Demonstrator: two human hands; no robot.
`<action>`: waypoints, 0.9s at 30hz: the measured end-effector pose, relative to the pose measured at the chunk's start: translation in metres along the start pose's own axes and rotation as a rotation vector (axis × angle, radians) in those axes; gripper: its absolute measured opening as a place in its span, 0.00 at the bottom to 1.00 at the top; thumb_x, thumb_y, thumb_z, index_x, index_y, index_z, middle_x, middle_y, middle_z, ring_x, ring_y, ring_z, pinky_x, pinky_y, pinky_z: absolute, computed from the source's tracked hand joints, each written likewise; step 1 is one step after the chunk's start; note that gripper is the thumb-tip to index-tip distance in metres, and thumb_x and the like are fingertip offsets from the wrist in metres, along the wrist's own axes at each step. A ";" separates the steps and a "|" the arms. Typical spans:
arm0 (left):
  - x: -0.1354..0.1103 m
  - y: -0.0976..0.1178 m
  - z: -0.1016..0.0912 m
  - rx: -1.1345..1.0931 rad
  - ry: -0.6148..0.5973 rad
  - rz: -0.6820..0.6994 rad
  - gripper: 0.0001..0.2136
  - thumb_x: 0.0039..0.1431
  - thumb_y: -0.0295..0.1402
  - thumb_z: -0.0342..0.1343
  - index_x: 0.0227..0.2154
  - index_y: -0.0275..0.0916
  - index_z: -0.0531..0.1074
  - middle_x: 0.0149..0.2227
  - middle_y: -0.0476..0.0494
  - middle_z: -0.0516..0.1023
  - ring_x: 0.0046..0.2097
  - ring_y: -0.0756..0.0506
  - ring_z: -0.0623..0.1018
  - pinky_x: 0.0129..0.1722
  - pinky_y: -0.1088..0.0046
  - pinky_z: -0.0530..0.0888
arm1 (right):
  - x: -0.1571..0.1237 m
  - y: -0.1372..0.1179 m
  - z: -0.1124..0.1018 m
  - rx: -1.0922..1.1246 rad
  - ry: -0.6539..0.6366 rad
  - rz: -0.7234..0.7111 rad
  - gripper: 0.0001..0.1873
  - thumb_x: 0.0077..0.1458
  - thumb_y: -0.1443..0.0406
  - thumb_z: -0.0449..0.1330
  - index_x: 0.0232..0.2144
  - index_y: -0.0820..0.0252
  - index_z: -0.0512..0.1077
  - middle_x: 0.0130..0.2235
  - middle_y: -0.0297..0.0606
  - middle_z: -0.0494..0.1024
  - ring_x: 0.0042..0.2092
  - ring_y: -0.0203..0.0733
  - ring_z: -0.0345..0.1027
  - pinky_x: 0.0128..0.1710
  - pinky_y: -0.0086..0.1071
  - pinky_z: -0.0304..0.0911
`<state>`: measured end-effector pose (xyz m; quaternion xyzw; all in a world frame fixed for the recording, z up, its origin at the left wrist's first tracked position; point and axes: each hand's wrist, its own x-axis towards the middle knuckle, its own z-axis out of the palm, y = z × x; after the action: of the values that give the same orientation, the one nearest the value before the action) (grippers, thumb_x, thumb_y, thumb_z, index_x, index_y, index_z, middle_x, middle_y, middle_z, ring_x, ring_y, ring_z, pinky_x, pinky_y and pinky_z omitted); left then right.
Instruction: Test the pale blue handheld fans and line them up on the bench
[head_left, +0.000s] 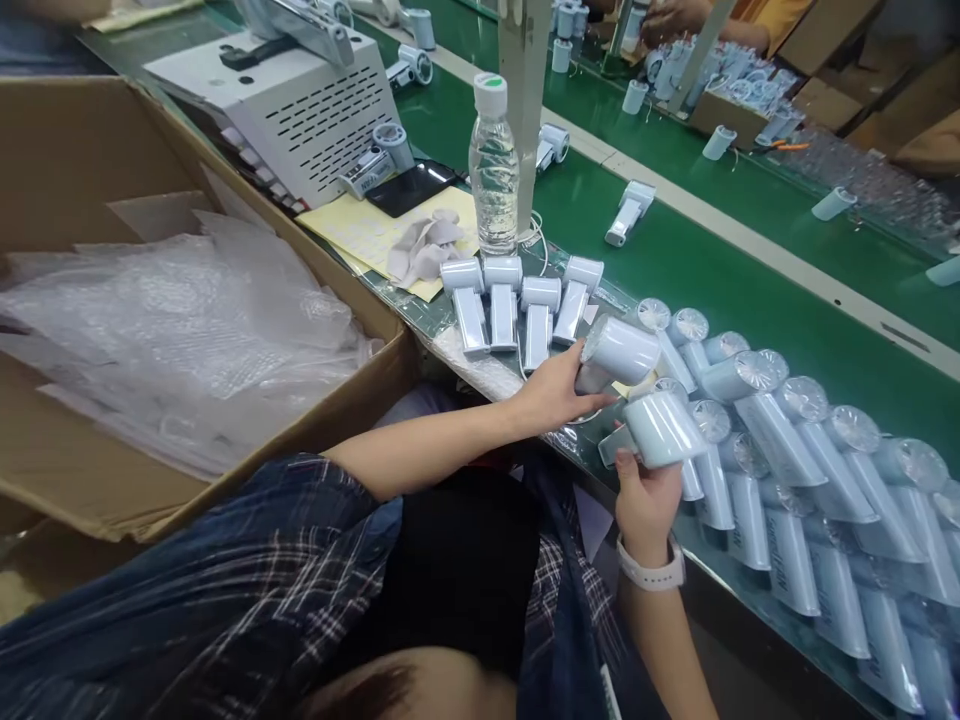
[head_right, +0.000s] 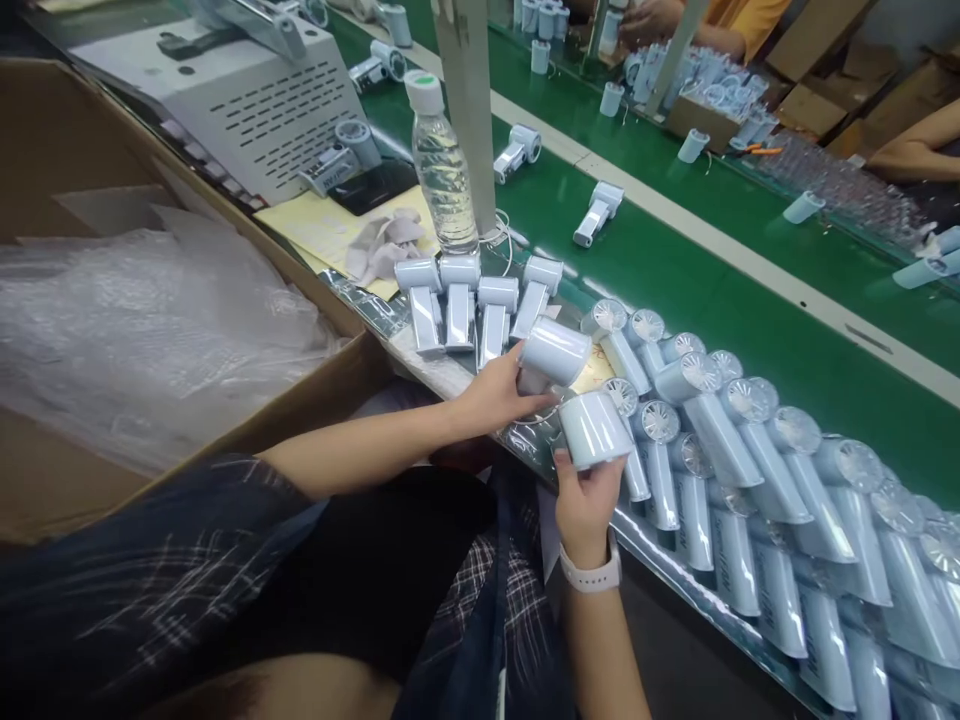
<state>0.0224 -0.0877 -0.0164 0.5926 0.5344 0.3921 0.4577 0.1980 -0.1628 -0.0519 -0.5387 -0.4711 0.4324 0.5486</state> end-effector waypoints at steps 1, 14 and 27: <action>-0.003 0.004 -0.003 0.009 -0.019 0.020 0.31 0.49 0.44 0.70 0.52 0.37 0.66 0.48 0.35 0.78 0.50 0.31 0.77 0.51 0.54 0.72 | 0.002 0.001 -0.001 -0.008 0.000 0.007 0.23 0.50 0.53 0.73 0.44 0.60 0.76 0.45 0.46 0.81 0.52 0.53 0.74 0.59 0.52 0.65; -0.050 0.024 -0.059 -0.736 -0.540 -0.090 0.23 0.65 0.46 0.59 0.57 0.38 0.65 0.50 0.33 0.79 0.42 0.40 0.84 0.37 0.68 0.80 | -0.003 -0.034 0.006 0.350 -0.179 0.154 0.31 0.43 0.43 0.74 0.42 0.55 0.79 0.43 0.45 0.85 0.46 0.60 0.79 0.47 0.54 0.75; -0.044 0.023 -0.048 -0.992 -0.496 -0.280 0.19 0.49 0.37 0.72 0.40 0.34 0.73 0.36 0.42 0.79 0.36 0.46 0.79 0.37 0.70 0.78 | 0.003 -0.063 0.023 0.578 -0.324 0.406 0.19 0.58 0.49 0.56 0.32 0.56 0.76 0.31 0.39 0.73 0.32 0.44 0.66 0.32 0.40 0.69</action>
<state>-0.0220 -0.1258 0.0196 0.3048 0.2362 0.3807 0.8404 0.1740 -0.1588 0.0108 -0.3690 -0.2940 0.7266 0.4995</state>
